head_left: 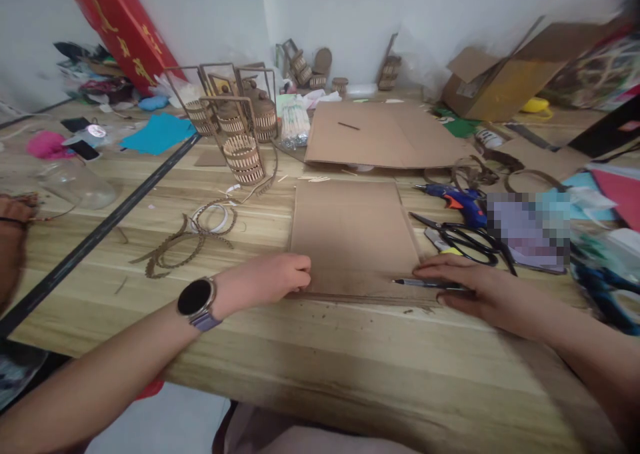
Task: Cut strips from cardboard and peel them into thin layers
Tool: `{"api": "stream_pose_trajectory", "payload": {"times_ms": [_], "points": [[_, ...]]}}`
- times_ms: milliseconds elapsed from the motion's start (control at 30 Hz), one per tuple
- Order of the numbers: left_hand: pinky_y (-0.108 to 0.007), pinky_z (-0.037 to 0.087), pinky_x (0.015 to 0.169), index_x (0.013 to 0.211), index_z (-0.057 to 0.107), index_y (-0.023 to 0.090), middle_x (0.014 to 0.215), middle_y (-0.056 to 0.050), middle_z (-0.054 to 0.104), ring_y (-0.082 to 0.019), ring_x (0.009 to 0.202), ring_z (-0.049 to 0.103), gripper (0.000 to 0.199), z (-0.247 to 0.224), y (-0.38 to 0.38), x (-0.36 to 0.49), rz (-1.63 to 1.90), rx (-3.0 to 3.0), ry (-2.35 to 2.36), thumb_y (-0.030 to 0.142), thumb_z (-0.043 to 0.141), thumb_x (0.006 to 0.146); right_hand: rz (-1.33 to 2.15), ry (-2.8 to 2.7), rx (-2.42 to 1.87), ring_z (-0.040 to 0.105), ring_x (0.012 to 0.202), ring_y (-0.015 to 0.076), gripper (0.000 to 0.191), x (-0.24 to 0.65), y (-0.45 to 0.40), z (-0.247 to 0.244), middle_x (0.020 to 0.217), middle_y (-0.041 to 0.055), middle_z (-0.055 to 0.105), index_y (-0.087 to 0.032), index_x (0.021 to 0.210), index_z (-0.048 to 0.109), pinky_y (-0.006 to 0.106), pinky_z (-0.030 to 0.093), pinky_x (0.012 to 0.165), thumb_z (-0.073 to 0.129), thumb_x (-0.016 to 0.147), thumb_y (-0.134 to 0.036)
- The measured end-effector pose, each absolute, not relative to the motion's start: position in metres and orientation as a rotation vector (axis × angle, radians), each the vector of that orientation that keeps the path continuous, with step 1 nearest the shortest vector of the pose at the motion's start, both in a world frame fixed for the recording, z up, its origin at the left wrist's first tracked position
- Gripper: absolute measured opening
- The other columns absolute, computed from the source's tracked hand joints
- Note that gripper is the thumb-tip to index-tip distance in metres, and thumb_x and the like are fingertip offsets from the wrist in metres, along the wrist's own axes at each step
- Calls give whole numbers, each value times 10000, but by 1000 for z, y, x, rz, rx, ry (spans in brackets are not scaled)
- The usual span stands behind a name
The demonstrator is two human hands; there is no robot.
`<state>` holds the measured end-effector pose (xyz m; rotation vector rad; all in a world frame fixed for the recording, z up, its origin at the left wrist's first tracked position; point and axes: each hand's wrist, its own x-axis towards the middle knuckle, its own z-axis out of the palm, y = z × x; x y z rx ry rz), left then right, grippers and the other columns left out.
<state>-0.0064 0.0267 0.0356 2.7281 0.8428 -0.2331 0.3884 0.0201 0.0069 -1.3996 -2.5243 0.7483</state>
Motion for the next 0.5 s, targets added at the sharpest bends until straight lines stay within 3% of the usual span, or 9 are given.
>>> {"api": "stream_pose_trajectory", "payload": {"times_ms": [33, 133, 300, 500], "points": [[-236, 408, 621, 1004, 714, 175, 972, -37, 622, -139, 756, 585, 255, 40, 31, -1, -282, 2721, 810, 27, 535, 898, 753, -2532, -1409, 608, 1233, 232, 404, 388, 20, 8, 1322, 93, 635, -310, 1220, 707, 353, 452, 1067, 530, 860, -269], [-237, 301, 521, 1402, 540, 315, 999, -22, 626, -120, 686, 568, 663, 56, 42, 17, -435, 2759, 715, -41, 522, 844, 768, -2556, -1451, 588, 1261, 246, 412, 386, 19, 12, 1354, 100, 613, -290, 1240, 693, 377, 433, 1097, 531, 861, -298], [-250, 259, 502, 1474, 436, 420, 844, -5, 667, -149, 634, 553, 802, 77, 57, 49, -723, 2730, 603, -50, 499, 826, 803, -2590, -1476, 576, 1273, 271, 438, 385, 20, 15, 1376, 118, 594, -251, 1269, 672, 423, 429, 1109, 522, 867, -341], [-236, 291, 526, 1511, 326, 450, 720, 34, 659, -156, 588, 520, 930, 89, 64, 74, -938, 2664, 551, -54, 595, 777, 823, -2561, -1434, 606, 1228, 281, 429, 387, 20, 17, 1333, 119, 632, -261, 1224, 697, 413, 481, 1048, 542, 883, -470]]}}
